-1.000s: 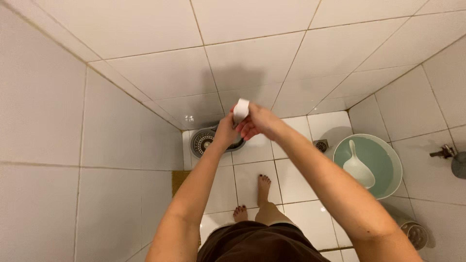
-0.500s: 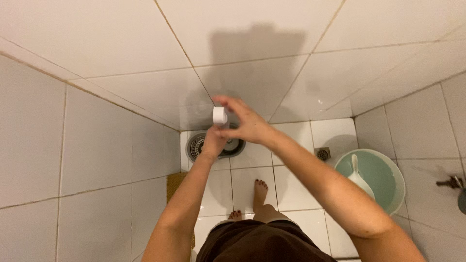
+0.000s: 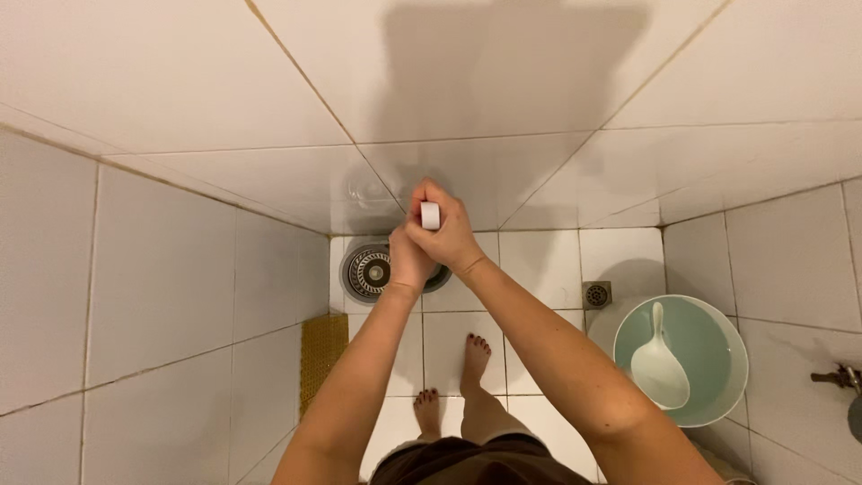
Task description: The person cleans the bathroom walls and floor using a long-handled mop, repeatedly scrubbing the surfaces and rinsing the mop in a bucket of water.
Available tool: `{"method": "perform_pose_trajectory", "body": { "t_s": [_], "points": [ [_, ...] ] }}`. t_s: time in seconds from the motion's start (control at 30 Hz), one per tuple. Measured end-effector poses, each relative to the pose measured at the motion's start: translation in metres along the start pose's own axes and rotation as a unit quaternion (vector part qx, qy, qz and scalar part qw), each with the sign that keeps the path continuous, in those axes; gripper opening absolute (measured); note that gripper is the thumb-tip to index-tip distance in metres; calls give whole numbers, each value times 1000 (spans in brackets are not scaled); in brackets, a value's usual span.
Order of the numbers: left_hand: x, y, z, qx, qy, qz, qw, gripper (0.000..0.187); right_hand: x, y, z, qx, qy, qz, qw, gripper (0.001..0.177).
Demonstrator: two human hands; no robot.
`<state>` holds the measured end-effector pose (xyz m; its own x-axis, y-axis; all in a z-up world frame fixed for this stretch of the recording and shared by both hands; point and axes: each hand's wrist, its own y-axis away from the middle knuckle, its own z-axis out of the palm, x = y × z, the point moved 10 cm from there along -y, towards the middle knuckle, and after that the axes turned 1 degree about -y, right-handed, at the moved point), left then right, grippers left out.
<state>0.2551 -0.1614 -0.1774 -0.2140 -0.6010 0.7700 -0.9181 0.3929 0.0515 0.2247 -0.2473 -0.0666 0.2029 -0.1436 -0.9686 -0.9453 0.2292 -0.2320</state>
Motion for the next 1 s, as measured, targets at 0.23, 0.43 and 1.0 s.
{"method": "perform_pose_trajectory", "body": {
  "t_s": [0.23,0.43,1.0],
  "points": [
    [-39,12,27,11,28,-16,999,18,66,28,14,-36,-48,43,997,22],
    [-115,43,91,-22,102,7,995,20,139,87,29,-52,54,124,989,30],
    [13,43,-76,102,308,70,943,20,-50,22,69,38,80,-50,995,20]
  ]
}}
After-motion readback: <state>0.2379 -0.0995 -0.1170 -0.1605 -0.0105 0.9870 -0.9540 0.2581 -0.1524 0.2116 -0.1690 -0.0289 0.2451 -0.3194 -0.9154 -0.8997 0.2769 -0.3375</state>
